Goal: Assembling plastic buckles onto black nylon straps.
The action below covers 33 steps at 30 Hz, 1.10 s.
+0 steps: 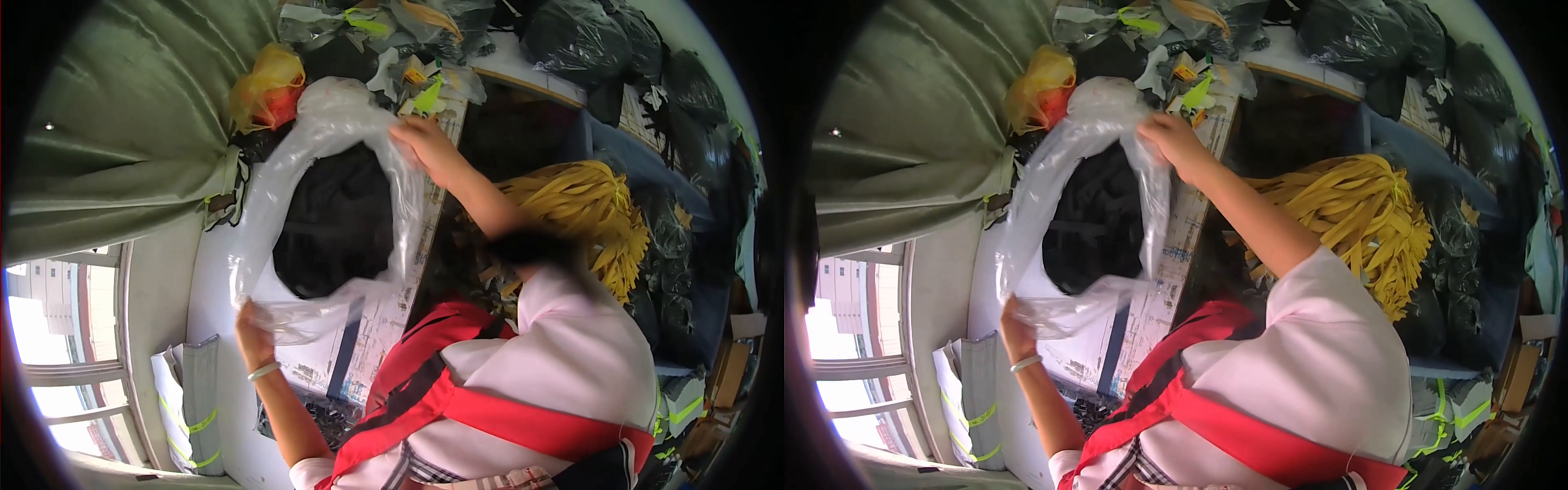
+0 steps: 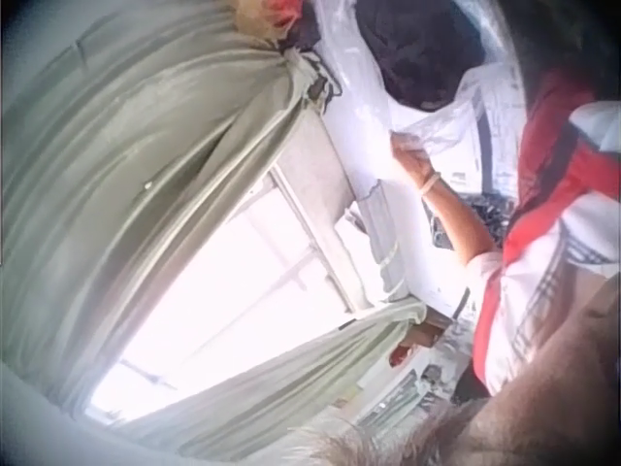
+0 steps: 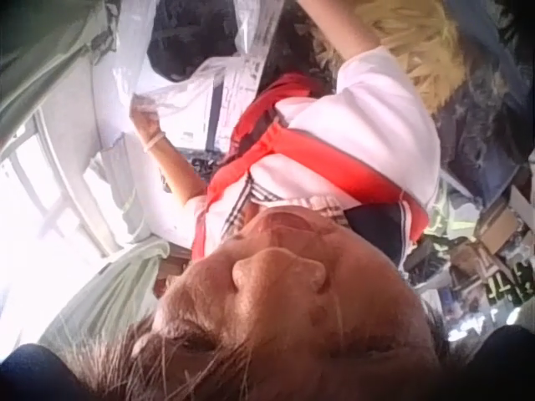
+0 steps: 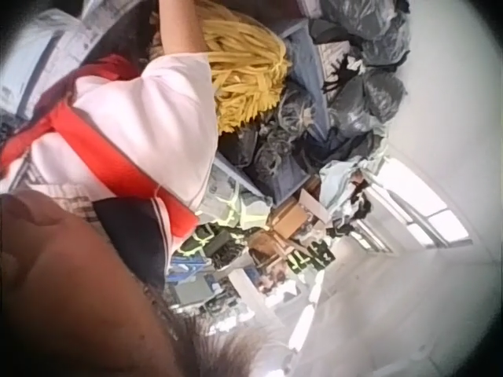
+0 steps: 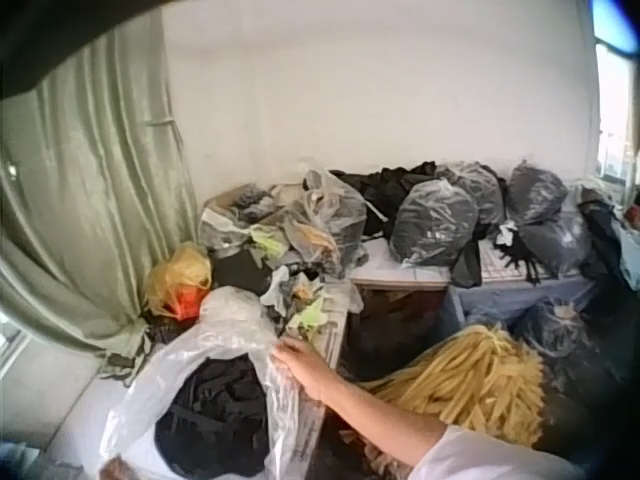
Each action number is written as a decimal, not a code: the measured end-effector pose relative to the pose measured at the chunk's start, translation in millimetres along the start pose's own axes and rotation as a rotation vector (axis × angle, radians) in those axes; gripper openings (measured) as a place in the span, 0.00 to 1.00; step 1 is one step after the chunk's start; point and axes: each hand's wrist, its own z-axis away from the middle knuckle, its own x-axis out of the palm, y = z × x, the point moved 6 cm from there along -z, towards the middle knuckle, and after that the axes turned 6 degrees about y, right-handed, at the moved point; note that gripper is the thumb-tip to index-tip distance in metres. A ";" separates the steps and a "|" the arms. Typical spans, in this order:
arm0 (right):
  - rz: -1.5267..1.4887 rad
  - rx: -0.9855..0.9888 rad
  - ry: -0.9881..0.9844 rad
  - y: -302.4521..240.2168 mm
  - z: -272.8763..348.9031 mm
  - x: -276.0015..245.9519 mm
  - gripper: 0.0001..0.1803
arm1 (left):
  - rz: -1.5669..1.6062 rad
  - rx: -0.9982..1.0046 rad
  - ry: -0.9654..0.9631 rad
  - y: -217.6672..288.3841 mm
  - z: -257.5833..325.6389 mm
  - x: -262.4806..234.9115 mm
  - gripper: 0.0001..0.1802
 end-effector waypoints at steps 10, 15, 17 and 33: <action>0.400 -0.340 -0.026 2.9 25.2 -7.8 0.36 | 0.020 0.047 -0.006 -12.5 49.4 10.9 0.18; 0.695 -0.567 0.018 -12.0 4.6 9.1 0.42 | -0.159 0.116 -0.078 -54.9 90.9 36.1 0.36; 0.488 -0.360 -0.083 30.3 -22.5 6.5 0.34 | -0.235 0.102 -0.083 -71.9 94.1 48.1 0.36; 0.615 -0.681 -0.360 43.1 72.8 91.7 0.08 | 0.000 -0.004 -0.262 -60.2 92.9 81.6 0.25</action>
